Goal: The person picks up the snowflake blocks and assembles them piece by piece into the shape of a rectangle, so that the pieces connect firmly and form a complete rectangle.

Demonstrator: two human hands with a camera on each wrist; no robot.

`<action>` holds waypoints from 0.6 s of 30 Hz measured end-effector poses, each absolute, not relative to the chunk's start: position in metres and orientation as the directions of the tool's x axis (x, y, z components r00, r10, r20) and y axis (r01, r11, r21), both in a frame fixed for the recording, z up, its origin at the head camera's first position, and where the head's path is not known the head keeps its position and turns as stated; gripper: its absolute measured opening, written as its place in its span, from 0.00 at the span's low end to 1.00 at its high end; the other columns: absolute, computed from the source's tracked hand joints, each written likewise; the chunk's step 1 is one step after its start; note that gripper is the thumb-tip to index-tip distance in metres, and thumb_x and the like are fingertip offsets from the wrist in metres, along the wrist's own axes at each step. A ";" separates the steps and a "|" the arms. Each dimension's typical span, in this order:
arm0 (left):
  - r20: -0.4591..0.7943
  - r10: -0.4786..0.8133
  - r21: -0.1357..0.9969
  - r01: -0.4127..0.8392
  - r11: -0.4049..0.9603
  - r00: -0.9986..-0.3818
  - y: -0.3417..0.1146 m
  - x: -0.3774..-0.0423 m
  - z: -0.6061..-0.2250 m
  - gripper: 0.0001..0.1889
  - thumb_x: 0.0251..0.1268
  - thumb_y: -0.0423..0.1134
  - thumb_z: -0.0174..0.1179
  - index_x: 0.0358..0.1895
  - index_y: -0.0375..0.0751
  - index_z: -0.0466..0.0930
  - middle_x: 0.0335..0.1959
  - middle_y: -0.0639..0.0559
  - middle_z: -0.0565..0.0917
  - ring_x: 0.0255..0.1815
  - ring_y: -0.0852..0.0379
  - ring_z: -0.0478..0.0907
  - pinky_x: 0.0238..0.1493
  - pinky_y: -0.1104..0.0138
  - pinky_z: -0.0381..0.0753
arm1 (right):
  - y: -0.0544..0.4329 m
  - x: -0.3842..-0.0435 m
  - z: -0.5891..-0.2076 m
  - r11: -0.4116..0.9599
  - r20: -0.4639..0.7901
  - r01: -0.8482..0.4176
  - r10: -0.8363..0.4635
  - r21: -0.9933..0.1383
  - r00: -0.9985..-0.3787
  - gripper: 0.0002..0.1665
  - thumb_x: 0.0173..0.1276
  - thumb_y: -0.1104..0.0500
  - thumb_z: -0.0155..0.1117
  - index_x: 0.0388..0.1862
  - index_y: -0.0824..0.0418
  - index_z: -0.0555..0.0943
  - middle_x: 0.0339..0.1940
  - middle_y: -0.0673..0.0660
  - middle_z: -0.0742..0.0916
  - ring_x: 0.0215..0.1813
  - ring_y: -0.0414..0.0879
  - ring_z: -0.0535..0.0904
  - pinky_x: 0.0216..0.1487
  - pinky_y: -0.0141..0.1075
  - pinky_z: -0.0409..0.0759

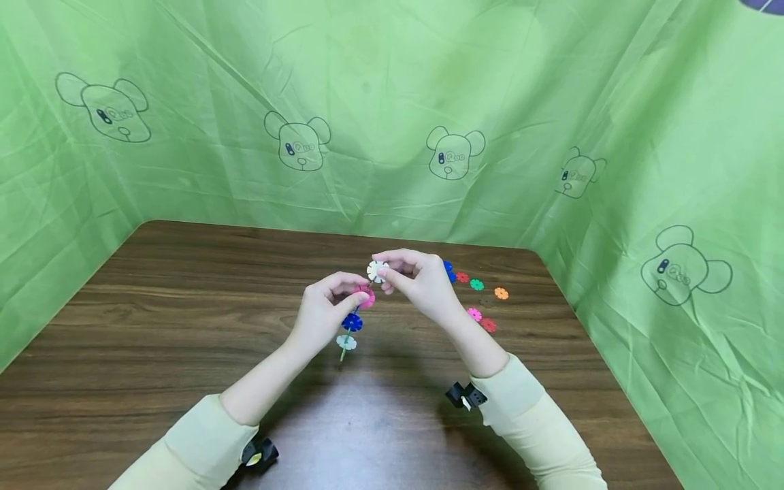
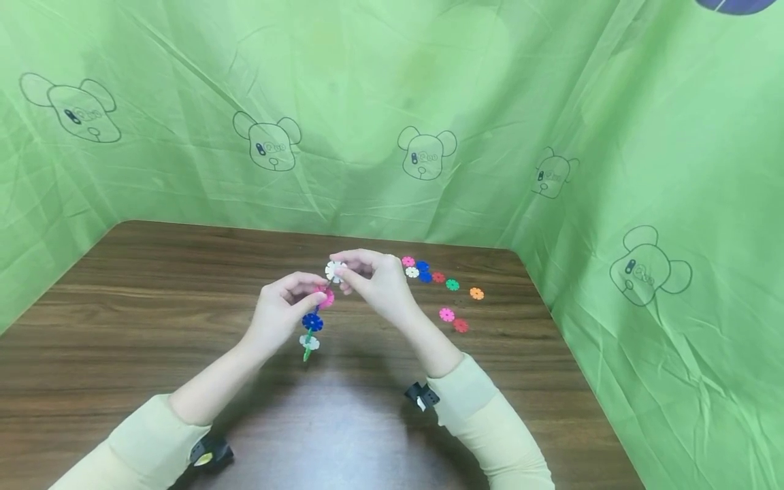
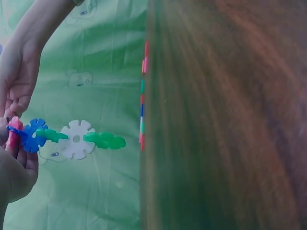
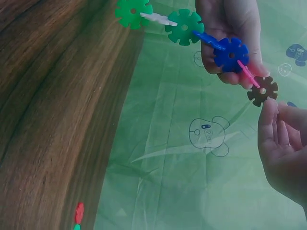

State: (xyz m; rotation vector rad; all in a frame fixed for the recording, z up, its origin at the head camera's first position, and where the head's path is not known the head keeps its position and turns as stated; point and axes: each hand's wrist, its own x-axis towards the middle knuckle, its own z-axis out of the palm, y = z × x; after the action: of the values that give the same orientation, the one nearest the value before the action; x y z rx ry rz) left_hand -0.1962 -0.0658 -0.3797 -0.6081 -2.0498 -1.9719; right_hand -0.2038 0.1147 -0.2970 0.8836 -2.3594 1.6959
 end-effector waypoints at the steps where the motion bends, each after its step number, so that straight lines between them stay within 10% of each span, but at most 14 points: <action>1: 0.446 0.145 0.892 0.452 0.008 -0.883 -0.067 -0.197 -0.380 0.10 0.59 0.35 0.64 0.44 0.36 0.81 0.33 0.42 0.87 0.32 0.55 0.85 0.33 0.68 0.82 | 0.115 -0.204 -0.296 0.209 0.403 -0.505 -0.388 -0.838 -0.829 0.12 0.63 0.70 0.62 0.46 0.73 0.80 0.30 0.70 0.85 0.27 0.58 0.82 0.32 0.46 0.83; 18: 0.429 0.140 0.901 0.434 0.005 -0.892 -0.074 -0.208 -0.369 0.11 0.61 0.36 0.63 0.44 0.35 0.81 0.39 0.41 0.86 0.37 0.59 0.83 0.41 0.67 0.82 | 0.114 -0.215 -0.305 0.212 0.365 -0.475 -0.407 -0.854 -0.837 0.08 0.63 0.68 0.63 0.39 0.72 0.80 0.32 0.68 0.86 0.28 0.62 0.81 0.31 0.47 0.83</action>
State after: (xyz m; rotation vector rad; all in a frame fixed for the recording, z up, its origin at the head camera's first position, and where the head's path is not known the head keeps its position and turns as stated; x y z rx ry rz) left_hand -0.2078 -0.0743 -0.3685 -0.6026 -2.0600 -1.9849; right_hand -0.2150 0.1137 -0.3047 0.8744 -2.3971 1.7263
